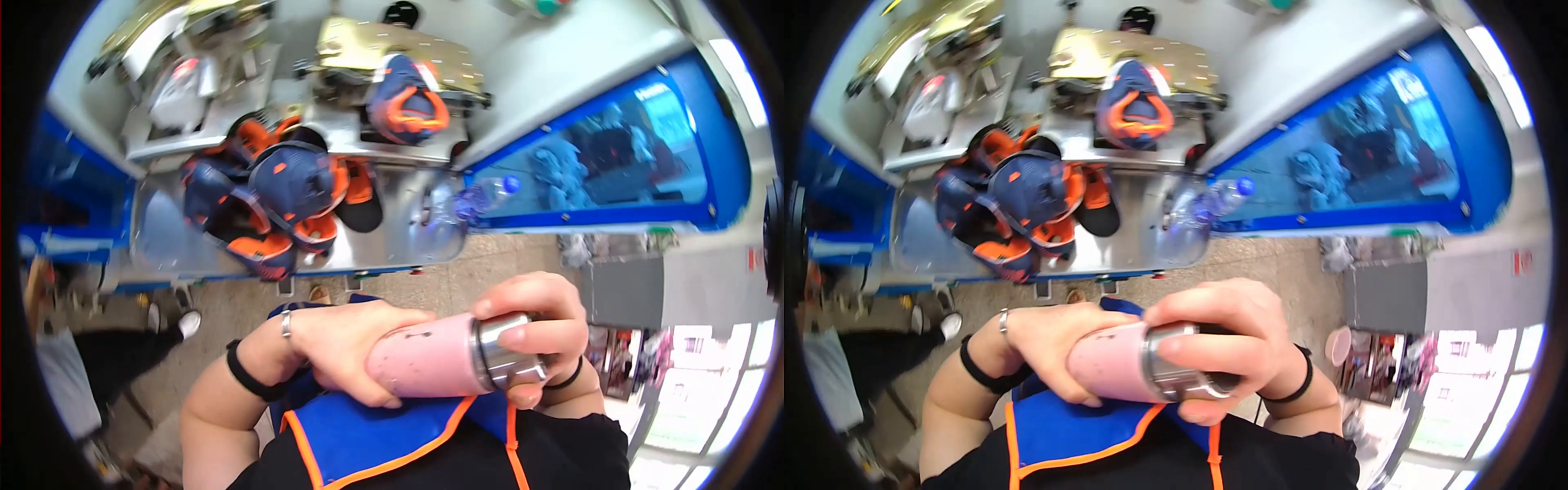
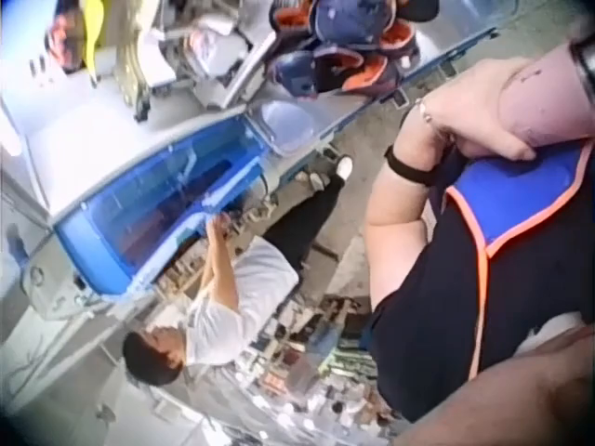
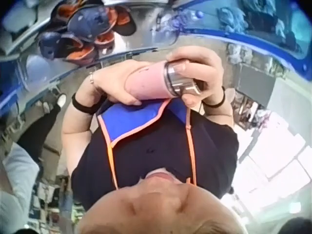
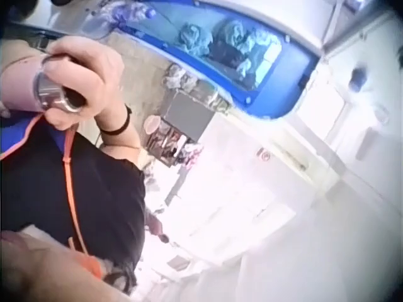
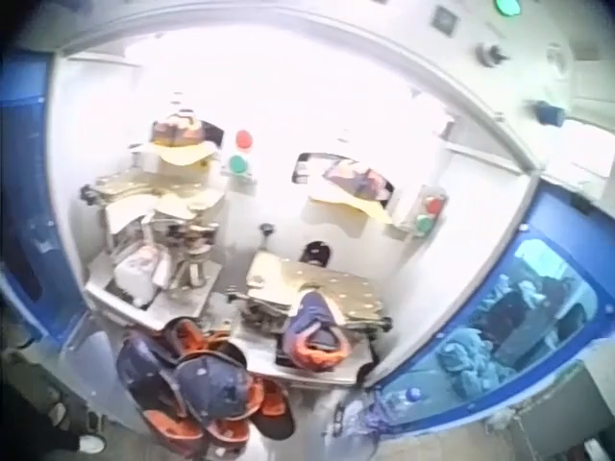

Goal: Operating a specialized machine to shape and set shoe uppers onto molds in a factory setting.

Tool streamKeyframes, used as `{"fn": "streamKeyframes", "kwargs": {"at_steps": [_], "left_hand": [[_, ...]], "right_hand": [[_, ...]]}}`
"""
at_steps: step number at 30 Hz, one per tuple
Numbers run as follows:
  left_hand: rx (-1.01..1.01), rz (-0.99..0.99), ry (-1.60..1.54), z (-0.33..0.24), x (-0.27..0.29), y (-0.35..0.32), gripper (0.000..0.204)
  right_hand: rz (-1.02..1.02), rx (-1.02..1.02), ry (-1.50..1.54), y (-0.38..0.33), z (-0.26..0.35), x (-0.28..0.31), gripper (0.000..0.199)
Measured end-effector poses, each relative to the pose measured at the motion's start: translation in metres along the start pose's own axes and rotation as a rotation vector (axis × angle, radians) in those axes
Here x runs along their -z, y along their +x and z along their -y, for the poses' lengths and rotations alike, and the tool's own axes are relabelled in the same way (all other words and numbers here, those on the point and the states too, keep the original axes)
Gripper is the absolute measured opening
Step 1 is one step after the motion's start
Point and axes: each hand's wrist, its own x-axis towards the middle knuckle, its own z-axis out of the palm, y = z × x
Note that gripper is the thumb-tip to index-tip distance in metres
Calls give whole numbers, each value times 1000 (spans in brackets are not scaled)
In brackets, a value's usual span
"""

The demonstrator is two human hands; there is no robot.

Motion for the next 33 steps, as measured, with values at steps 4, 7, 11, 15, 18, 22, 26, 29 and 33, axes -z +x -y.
{"fn": "streamKeyframes", "kwargs": {"at_steps": [4,7,11,15,18,22,26,29,33], "left_hand": [[57,42,-92,-16,14,20,80],[94,-146,-63,-25,6,35,78],[20,-638,382,-24,-13,73,60],[-10,-642,559,-12,-29,112,58],[50,-81,-94,-9,-24,124,69],[122,323,-400,0,-25,155,62],[133,470,-509,-6,-26,176,55],[77,13,39,-10,-32,180,54],[-86,-773,1042,4,-34,183,59]], "right_hand": [[-81,69,-5,5,-4,14,42],[-49,-74,102,3,-4,32,42],[-186,-272,14,-8,4,50,33],[-488,-479,68,-32,5,54,24],[-539,-208,523,-53,-1,75,26],[-541,-73,541,-69,2,92,23],[-523,18,240,-80,2,105,31],[-520,-89,16,-87,-1,103,33],[-544,-567,-487,-81,11,92,45]]}}
